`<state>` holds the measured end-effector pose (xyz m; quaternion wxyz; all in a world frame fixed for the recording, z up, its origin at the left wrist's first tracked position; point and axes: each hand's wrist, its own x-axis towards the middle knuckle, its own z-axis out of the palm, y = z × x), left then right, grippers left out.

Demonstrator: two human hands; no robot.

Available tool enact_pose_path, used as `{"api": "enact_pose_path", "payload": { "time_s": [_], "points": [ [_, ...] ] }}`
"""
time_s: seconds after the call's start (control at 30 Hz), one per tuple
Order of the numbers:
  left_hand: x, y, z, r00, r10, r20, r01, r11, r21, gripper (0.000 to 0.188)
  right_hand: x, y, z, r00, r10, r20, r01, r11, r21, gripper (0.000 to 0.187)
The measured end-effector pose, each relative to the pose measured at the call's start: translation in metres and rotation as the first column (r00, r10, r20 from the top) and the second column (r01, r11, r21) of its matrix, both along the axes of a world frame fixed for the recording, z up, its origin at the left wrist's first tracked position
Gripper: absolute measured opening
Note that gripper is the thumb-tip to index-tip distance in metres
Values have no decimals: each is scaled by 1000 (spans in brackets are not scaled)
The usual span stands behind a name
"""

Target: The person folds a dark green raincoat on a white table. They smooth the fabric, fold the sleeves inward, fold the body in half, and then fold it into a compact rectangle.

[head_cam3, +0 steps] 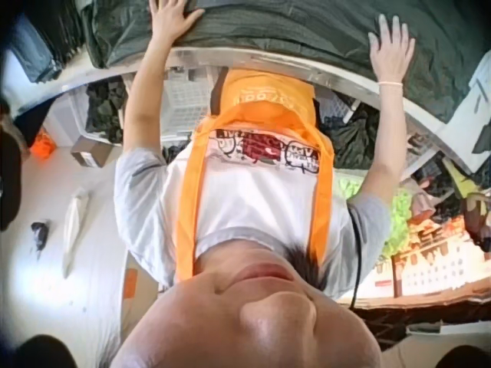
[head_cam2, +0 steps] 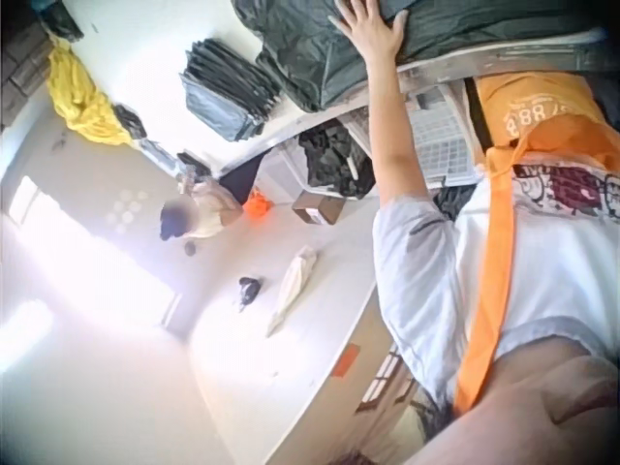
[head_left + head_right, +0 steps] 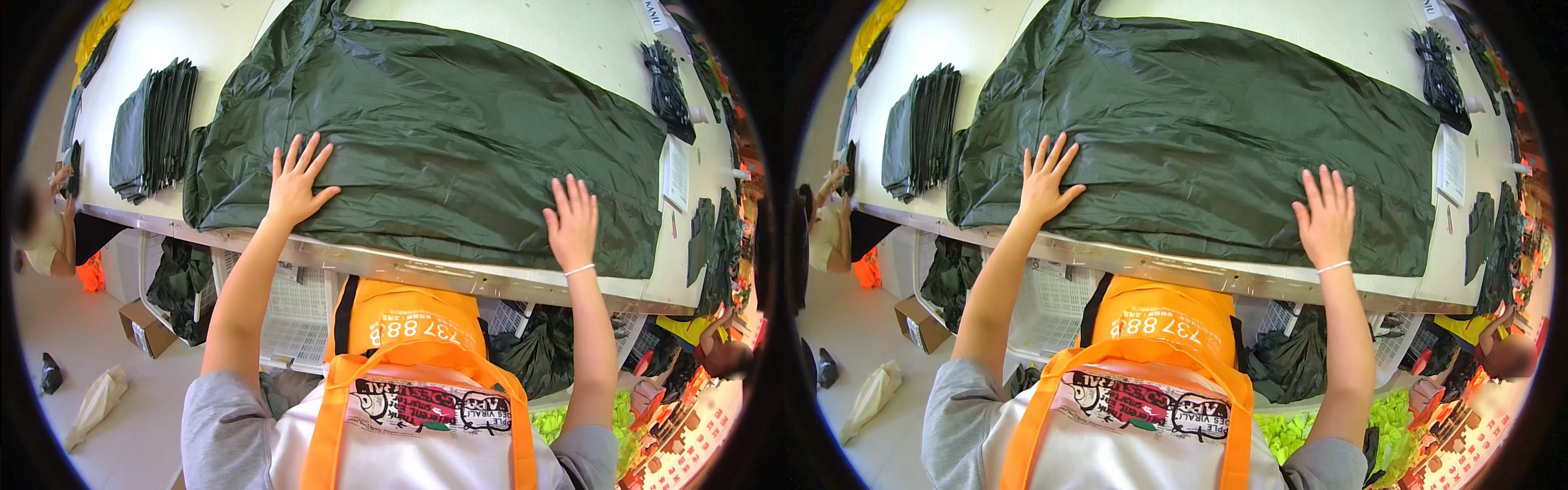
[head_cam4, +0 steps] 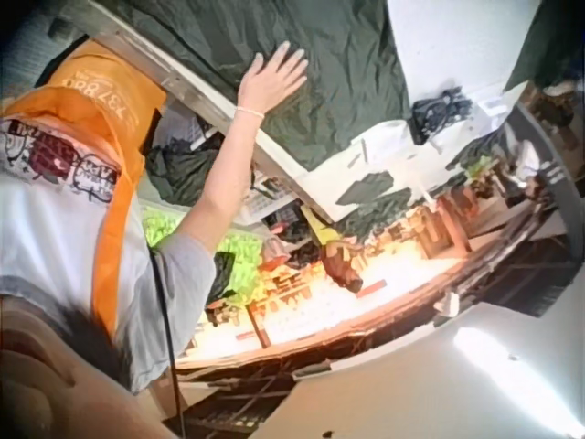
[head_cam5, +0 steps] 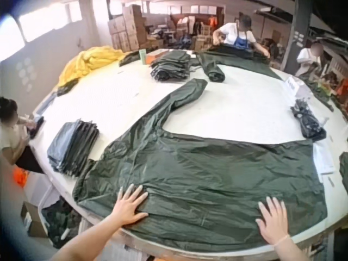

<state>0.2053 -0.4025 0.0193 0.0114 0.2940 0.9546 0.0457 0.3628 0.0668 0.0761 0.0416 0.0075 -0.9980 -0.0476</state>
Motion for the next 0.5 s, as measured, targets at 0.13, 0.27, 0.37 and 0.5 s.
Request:
{"api": "enact_pose_path", "payload": {
  "time_s": [0.13, 0.27, 0.37, 0.5],
  "points": [
    [-15, -3, -17, 999, 17, 40, -17, 1000, 17, 76, -10, 11, -72, 987, -121, 110, 132, 987, -91, 63],
    [-26, -9, -16, 995, -26, 100, 17, 996, 83, 77, -30, 42, -72, 984, -16, 176, 76, 937, -342, 55],
    [-89, -14, -18, 991, 137, -10, -123, 916, 382, 72, -92, 102, -41, 952, -186, -242, 10, 812, -584, 41],
    [-234, 7, -35, 820, 536, -199, -507, 843, 181, 86, -203, 184, -55, 991, -101, -88, 95, 993, -73, 70]
  ]
}}
